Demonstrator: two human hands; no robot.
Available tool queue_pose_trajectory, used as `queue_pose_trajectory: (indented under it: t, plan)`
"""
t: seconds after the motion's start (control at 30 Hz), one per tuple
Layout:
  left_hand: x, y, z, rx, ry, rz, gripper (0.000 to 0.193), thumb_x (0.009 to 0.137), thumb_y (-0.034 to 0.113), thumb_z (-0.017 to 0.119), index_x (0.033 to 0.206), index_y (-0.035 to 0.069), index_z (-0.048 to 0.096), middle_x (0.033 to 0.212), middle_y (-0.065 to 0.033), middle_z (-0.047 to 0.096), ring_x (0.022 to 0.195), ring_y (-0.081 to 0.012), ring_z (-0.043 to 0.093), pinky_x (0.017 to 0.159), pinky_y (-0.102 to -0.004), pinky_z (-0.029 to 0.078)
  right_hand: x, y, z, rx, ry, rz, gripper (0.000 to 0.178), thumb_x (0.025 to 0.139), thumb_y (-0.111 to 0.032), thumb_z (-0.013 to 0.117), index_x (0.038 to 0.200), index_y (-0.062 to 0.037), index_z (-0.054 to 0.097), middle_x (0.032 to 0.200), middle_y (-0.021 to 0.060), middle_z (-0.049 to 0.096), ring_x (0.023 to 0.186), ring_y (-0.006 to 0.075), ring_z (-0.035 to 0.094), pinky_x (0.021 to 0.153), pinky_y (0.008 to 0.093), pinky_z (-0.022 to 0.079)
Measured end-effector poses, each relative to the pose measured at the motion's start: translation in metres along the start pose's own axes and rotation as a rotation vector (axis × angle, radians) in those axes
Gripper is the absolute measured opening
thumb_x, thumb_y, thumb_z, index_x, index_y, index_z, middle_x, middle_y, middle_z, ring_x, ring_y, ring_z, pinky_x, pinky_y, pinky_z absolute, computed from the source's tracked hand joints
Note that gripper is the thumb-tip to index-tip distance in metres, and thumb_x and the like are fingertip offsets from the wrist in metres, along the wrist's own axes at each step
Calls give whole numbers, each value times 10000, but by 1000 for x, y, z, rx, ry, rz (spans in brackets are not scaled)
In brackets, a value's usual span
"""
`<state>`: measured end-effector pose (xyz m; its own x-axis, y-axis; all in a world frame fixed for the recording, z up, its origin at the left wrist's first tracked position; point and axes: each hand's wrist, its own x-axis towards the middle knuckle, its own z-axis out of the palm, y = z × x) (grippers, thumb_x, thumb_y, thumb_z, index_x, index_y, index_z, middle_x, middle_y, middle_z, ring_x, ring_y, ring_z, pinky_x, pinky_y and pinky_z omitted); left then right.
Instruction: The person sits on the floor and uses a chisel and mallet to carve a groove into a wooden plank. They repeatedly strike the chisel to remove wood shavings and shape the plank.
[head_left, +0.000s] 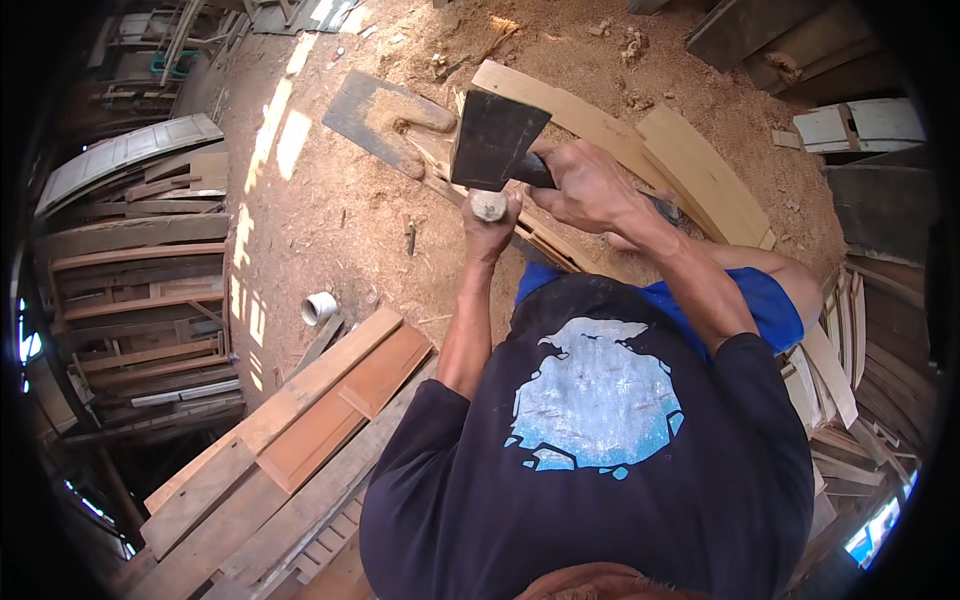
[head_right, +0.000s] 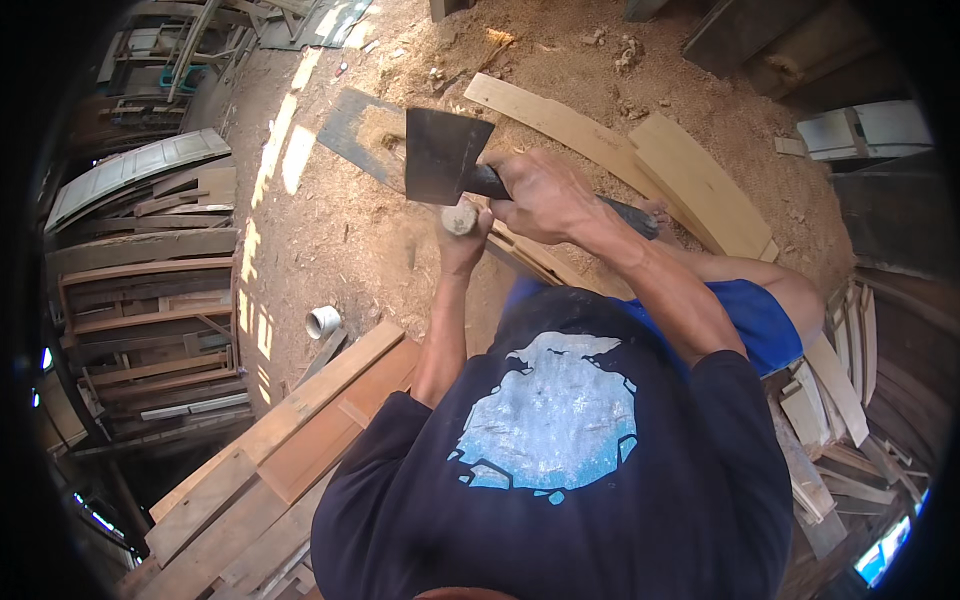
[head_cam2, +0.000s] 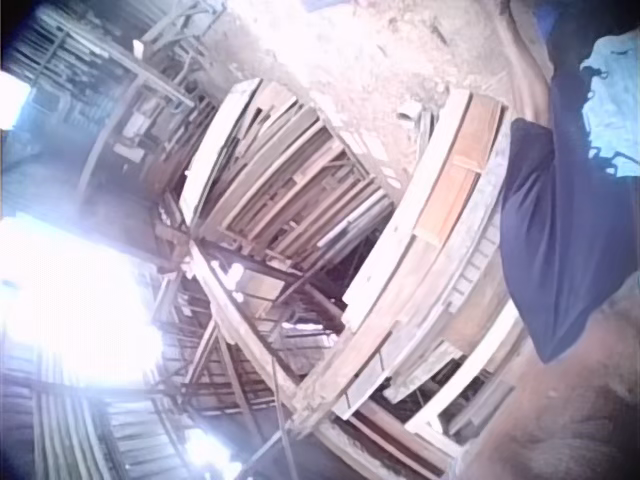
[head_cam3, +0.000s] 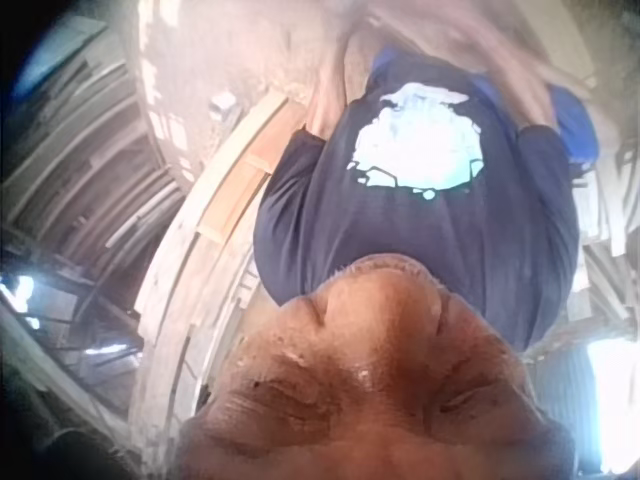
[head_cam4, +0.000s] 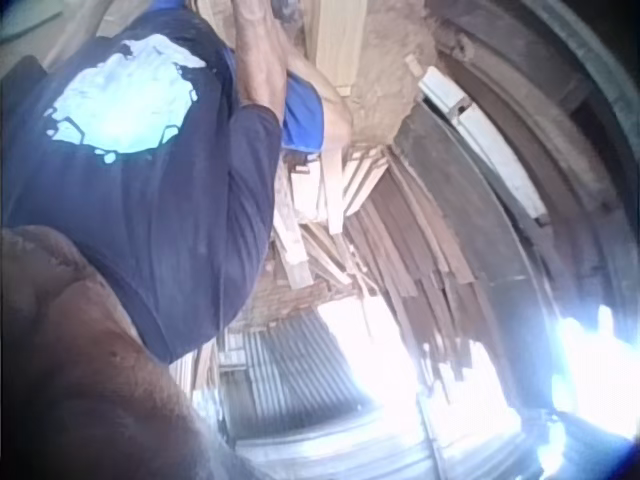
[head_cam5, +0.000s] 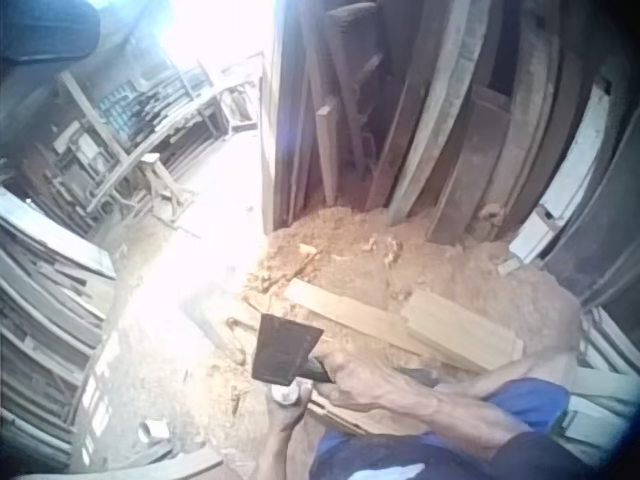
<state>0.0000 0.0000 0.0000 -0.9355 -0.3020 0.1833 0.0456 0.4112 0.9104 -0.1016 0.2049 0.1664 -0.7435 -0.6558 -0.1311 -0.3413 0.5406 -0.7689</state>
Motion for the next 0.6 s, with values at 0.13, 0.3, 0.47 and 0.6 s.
queue_pose_trajectory:
  t: [0.13, 0.3, 0.47, 0.6]
  plan:
    - [52, 52, -19, -339, 169, -118, 232, 879, 38, 776, 967, 58, 562, 833, -11, 655, 738, -70, 621, 659, -226, 531, -3, -13, -30, 209, 210, -130, 406, 812, -156, 736, 1192, -32, 661, 827, 196, 703, 732, 335, 692, 716, 432, 535]
    - [96, 50, -46, -247, 166, -27, 224, 884, 63, 784, 945, 52, 568, 791, 5, 640, 697, -61, 597, 632, -227, 504, -5, -31, -46, 471, 335, -67, 287, 880, -110, 744, 1132, 6, 671, 821, 72, 693, 710, 111, 605, 673, 314, 514]
    - [108, 19, -47, -174, 130, -68, 233, 845, 76, 802, 968, 42, 607, 824, 11, 649, 753, -69, 605, 690, -246, 509, -4, -32, -41, 725, 420, -174, 217, 919, -91, 749, 1094, 17, 680, 864, -6, 678, 744, 72, 593, 655, 254, 498]
    - [111, 1, -46, -156, 88, -80, 233, 834, 101, 806, 966, 32, 625, 836, 3, 657, 757, -78, 616, 699, -257, 522, -7, -31, -51, 674, 408, -159, 188, 916, -86, 755, 1066, 8, 690, 869, -9, 678, 749, 49, 583, 639, 230, 484]
